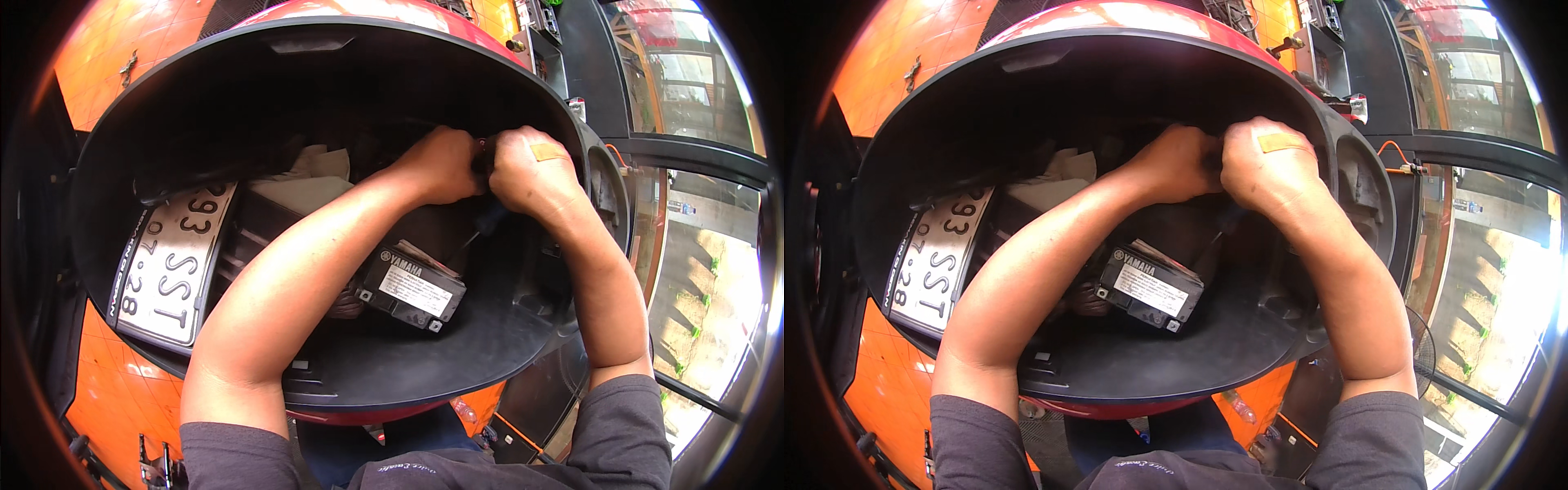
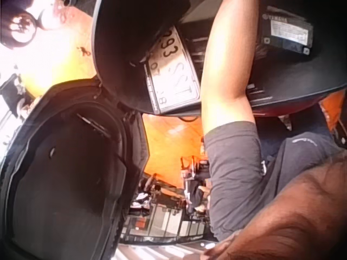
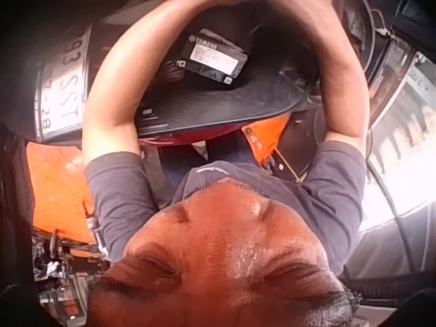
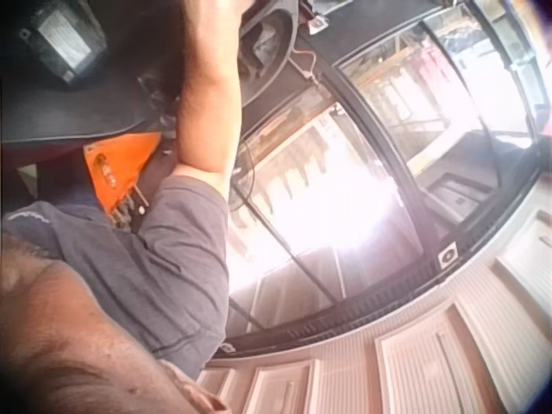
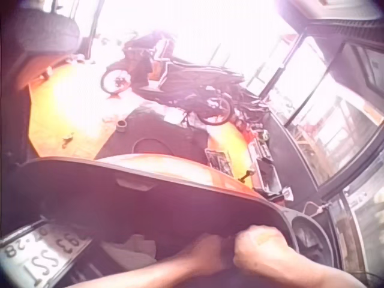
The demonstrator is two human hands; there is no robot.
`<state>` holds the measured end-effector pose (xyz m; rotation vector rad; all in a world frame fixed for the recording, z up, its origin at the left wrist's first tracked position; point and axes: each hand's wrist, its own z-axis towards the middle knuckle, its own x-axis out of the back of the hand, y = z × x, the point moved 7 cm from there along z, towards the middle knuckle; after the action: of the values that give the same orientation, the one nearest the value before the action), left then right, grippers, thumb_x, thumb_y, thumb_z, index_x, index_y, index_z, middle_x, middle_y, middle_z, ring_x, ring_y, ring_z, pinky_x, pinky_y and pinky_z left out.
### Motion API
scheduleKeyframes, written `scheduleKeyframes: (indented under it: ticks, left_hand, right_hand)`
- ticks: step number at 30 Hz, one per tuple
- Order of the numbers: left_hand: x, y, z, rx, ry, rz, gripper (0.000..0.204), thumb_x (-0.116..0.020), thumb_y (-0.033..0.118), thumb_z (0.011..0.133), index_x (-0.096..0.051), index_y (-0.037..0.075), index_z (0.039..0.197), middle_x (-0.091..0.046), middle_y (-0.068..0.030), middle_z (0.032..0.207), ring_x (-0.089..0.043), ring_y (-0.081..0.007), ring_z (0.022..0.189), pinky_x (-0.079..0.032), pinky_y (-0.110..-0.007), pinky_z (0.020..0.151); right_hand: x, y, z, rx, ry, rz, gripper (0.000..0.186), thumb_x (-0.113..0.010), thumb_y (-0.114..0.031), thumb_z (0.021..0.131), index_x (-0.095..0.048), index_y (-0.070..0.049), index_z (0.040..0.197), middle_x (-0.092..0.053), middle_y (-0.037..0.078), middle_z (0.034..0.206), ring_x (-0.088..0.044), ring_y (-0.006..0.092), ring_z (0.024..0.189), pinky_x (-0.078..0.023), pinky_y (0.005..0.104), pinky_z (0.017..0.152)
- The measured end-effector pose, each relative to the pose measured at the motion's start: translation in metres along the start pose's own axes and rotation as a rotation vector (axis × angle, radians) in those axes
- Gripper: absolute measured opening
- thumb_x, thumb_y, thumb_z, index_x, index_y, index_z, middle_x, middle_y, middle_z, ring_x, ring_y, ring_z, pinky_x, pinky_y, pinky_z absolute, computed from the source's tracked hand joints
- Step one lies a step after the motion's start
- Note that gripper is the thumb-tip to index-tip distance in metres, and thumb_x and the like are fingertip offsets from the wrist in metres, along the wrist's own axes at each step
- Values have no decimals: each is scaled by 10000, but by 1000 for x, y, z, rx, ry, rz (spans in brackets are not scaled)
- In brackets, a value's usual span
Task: The person disconnects and removes a battery from a motorcycle's under-seat storage compartment and then uses a screwdriver to tighten a screw on the vehicle's body.
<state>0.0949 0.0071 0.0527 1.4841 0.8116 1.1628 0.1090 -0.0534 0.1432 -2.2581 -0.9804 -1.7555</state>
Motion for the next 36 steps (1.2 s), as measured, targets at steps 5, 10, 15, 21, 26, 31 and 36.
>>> scheduleKeyframes:
  ticks: [5,10,15,21,26,31,36]
  left_hand:
    - [-4,-1,-1,19,30,96,345,-696,190,737,-706,10,1031,-692,-253,980,-667,-399,977,-537,-449,846]
    - [-1,5,-4,-70,-31,13,342,-636,149,814,-651,16,1128,-672,-263,1076,-622,-414,1076,-498,-468,926]
    - [-5,6,-2,-198,-29,54,305,-582,118,866,-621,-3,1143,-656,-275,1108,-598,-431,1105,-481,-477,937]
    - [-8,-9,0,-112,9,-123,302,-569,134,874,-619,-15,1132,-652,-286,1097,-596,-451,1094,-475,-478,924]
    - [-10,-18,1,-143,51,-95,308,-560,145,884,-612,-37,1127,-646,-300,1086,-604,-456,1071,-474,-479,926]
    - [-9,-26,0,-102,76,-289,322,-561,167,886,-604,-41,1129,-649,-302,1061,-610,-458,1050,-477,-476,913]
    - [-10,-20,-3,-53,120,-84,373,-607,264,922,-593,-9,1175,-654,-256,1127,-641,-370,1069,-479,-419,919]
  right_hand:
    - [-6,1,1,28,-30,-23,141,-609,-81,731,-717,-8,784,-701,239,845,-703,393,838,-568,460,759]
    - [1,-2,0,63,0,10,121,-618,-80,721,-719,-17,745,-700,233,811,-704,396,799,-571,459,722]
    - [-4,0,5,24,-146,-19,138,-654,-97,729,-748,-40,812,-716,219,854,-719,367,839,-582,433,718]
    - [-6,-1,9,-58,-287,-41,192,-669,-113,755,-764,-54,911,-733,192,942,-729,327,905,-591,413,744]
    - [-3,-2,9,-52,-271,-49,191,-670,-126,774,-766,-68,928,-738,171,973,-728,318,934,-593,403,769]
    - [-4,-3,9,-62,-285,3,211,-673,-116,774,-763,-56,955,-737,172,993,-725,315,950,-592,408,781]
    - [-8,-1,9,-63,-352,-56,228,-677,-112,774,-764,-63,980,-738,164,1003,-727,297,956,-593,400,780]
